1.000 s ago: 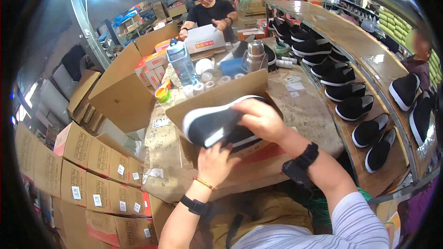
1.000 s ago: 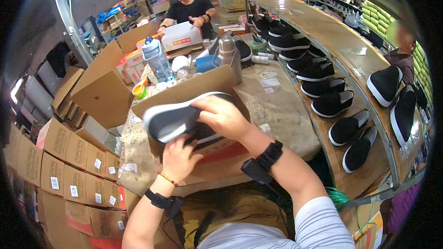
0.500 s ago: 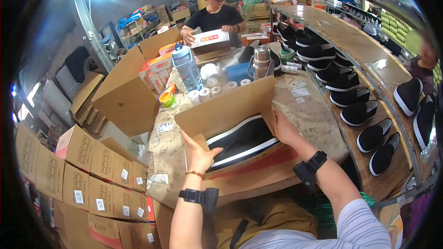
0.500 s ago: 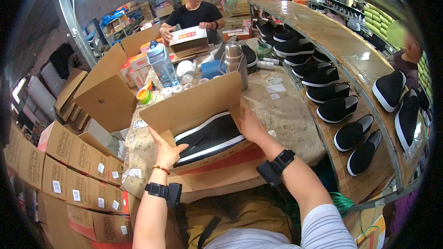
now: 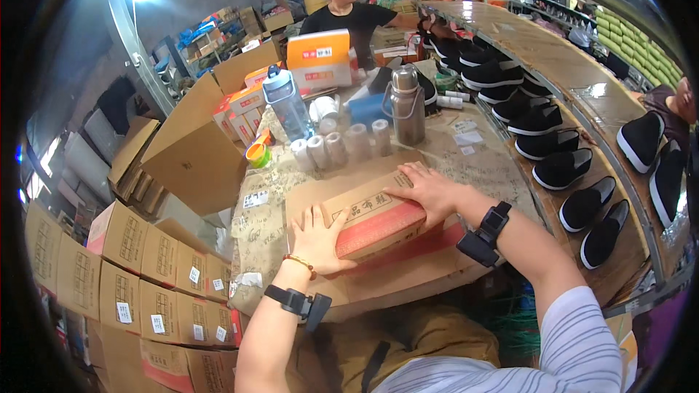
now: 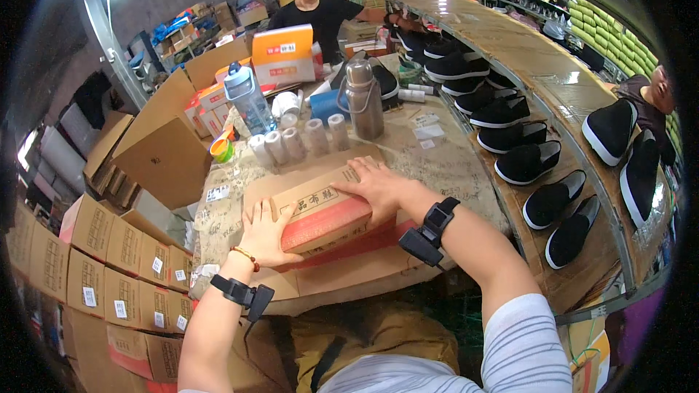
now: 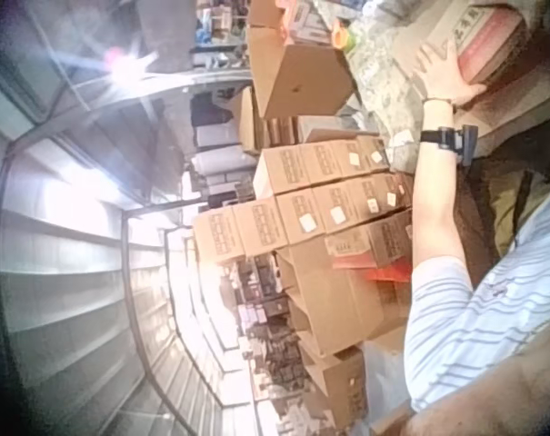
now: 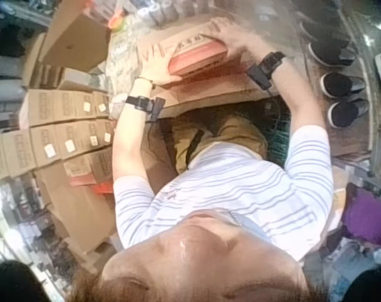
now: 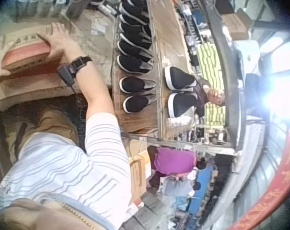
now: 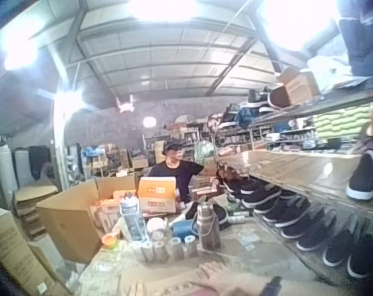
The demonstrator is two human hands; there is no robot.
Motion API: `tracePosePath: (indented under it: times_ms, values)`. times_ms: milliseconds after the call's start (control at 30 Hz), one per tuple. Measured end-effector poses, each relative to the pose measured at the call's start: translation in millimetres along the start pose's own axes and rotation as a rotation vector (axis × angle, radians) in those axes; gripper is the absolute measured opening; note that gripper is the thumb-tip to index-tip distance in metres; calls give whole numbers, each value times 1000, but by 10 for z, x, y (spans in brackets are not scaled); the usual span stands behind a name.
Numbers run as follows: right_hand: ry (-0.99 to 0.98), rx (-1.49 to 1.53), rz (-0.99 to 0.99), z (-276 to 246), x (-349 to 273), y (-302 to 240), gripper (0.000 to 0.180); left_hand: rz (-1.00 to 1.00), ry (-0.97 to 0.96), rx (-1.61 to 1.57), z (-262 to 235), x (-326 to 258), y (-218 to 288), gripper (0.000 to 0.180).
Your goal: Packing pairs of shoes into individual shoe boxes and placing them into a larger shipping container.
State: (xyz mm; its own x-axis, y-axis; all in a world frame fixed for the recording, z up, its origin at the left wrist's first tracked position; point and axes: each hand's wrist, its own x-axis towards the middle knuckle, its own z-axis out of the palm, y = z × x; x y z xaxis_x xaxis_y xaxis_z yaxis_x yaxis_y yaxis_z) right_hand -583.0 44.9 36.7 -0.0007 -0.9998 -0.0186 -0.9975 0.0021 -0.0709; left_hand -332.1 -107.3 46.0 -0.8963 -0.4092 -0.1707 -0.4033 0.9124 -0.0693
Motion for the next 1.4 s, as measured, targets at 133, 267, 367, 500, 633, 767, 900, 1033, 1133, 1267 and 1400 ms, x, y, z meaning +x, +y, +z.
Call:
tracePosePath:
  times_ms: [133, 267, 367, 500, 633, 767, 900, 1033, 1133, 1267, 1400]
  values:
    - [-123, 171, -74, -107, 181, 155, 108, 3, -29, -73, 28, 50, -58, 106]
    - [142, 161, -39, 245, -5, 157, 101, -15, 127, -28, 124, -28, 112, 109]
    - [157, 157, -48, 223, -151, 54, 103, -27, 208, -23, 178, -77, 155, 110]
    - [82, 94, -97, 22, -57, 65, 104, -40, 205, -12, 153, -88, 152, 109]
    - [-164, 80, -109, -143, 186, 18, 107, -63, 194, -29, 285, -36, 12, 106]
    - [116, 40, -101, 188, -40, -58, 93, -24, 245, -63, 318, -120, 36, 104]
    - [283, 688, -124, 664, -173, 156, 84, -8, 337, -65, 287, -184, 177, 102]
    - [515, 1719, 146, 1190, -417, 293, 67, -59, 400, -50, 395, -559, 245, 98]
    - [132, 1790, 210, 1394, -718, 671, 60, 40, 582, -88, 570, -704, 385, 91]
    - [252, 1866, 112, 1328, -699, 709, 61, -166, 1003, -257, 872, -641, 403, 113]
    - [370, 2174, 49, 1185, -634, -189, 72, -342, 1189, -1237, 1132, -555, 809, 142]
